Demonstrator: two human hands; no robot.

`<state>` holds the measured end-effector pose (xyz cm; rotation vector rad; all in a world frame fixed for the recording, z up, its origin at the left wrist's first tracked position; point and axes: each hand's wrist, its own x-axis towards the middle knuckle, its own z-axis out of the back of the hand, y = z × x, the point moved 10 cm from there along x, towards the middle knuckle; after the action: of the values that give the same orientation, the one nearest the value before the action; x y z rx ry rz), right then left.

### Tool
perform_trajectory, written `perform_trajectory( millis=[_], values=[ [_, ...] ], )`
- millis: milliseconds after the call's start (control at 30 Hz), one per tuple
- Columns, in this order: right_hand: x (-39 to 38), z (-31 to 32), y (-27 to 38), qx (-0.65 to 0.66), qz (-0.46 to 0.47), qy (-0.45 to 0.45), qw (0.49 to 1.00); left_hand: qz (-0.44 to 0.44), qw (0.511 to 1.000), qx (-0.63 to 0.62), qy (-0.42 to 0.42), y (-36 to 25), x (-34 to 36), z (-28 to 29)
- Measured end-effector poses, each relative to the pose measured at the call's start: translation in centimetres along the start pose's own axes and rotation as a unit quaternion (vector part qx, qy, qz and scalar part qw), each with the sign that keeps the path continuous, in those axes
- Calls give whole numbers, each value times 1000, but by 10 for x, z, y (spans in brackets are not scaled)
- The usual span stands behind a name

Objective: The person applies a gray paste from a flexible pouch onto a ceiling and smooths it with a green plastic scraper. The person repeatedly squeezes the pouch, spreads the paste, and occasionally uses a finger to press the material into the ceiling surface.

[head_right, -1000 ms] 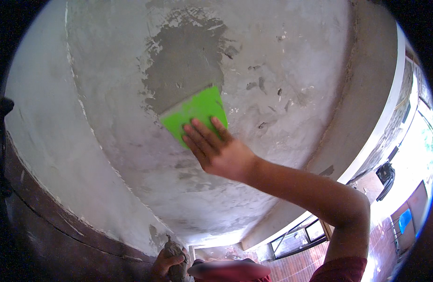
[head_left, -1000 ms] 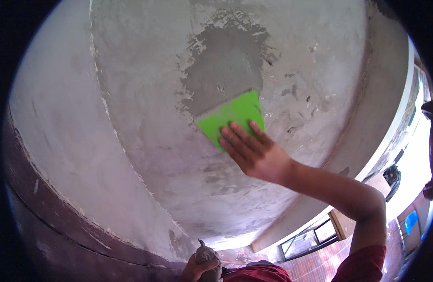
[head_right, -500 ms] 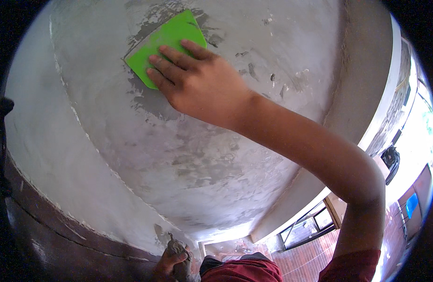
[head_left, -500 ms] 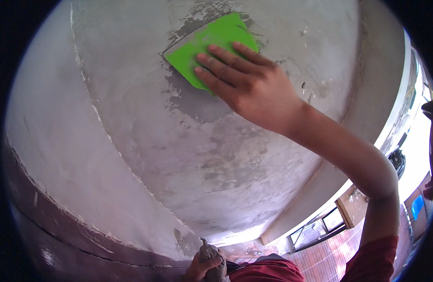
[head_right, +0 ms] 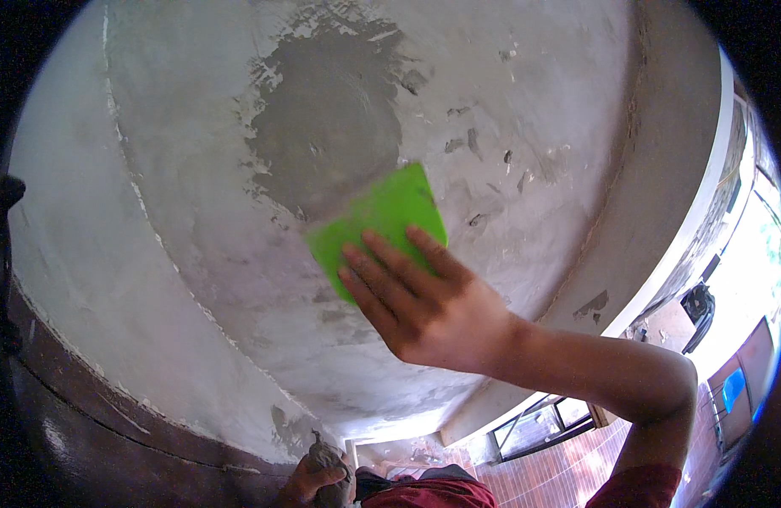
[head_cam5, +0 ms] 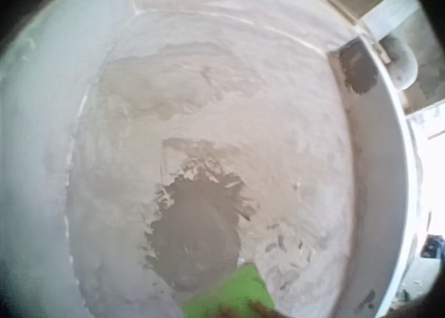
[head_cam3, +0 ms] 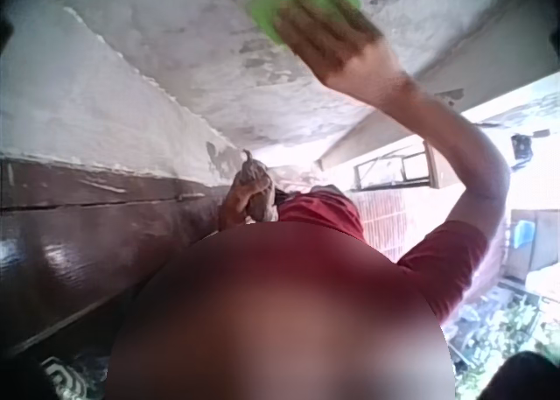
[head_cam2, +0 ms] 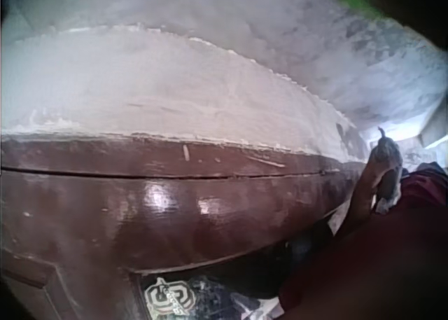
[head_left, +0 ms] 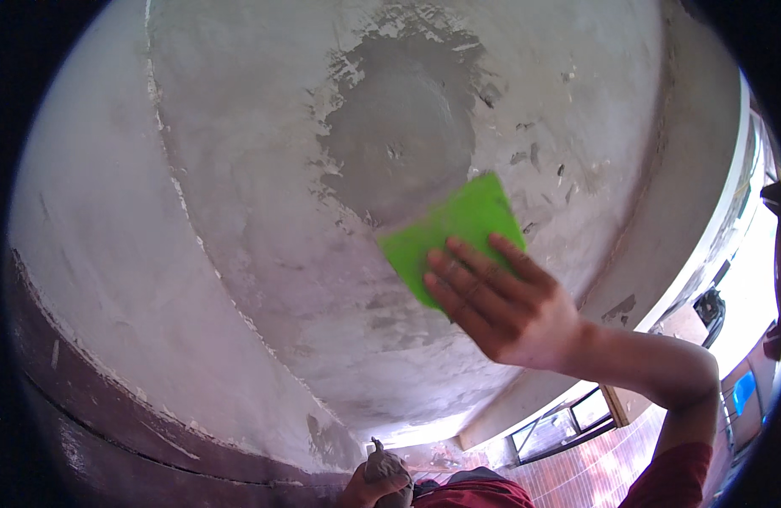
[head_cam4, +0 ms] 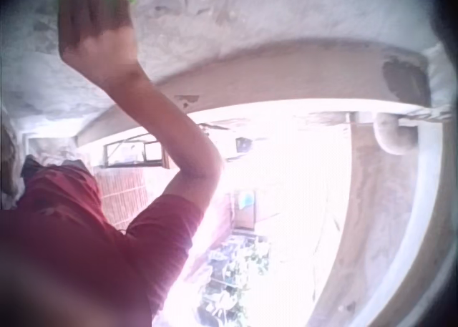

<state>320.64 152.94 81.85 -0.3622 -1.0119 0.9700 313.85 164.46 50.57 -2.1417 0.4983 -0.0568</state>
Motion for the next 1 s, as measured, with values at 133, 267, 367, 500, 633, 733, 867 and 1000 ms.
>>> perform_trajectory(
  millis=[133, 267, 367, 500, 633, 733, 867, 1000],
  values=[
    [35, 32, -55, -82, -75, -73, 991, 26, 1000, -7, -7, 7, 0, 5],
    [63, 27, -77, -140, -87, -137, 977, 45, 999, -9, -7, 10, 0, 7],
    [76, -3, -60, -156, -91, -123, 976, 48, 999, -4, -3, 10, 0, 7],
    [67, -31, -20, -122, -72, -93, 986, 33, 999, 0, -8, 7, 0, 5],
    [48, -52, 18, -95, -35, -46, 994, 26, 1000, 0, -13, 4, 1, 2],
    [35, -54, 39, -47, -11, 3, 999, 21, 1000, -1, -12, 3, 1, 0],
    [29, -10, 39, 37, -35, -14, 999, 15, 1000, -5, -12, 2, 1, -3],
    [49, 34, -9, -23, -71, -126, 989, 9, 1000, -9, -16, 1, -1, -4]
  ],
)
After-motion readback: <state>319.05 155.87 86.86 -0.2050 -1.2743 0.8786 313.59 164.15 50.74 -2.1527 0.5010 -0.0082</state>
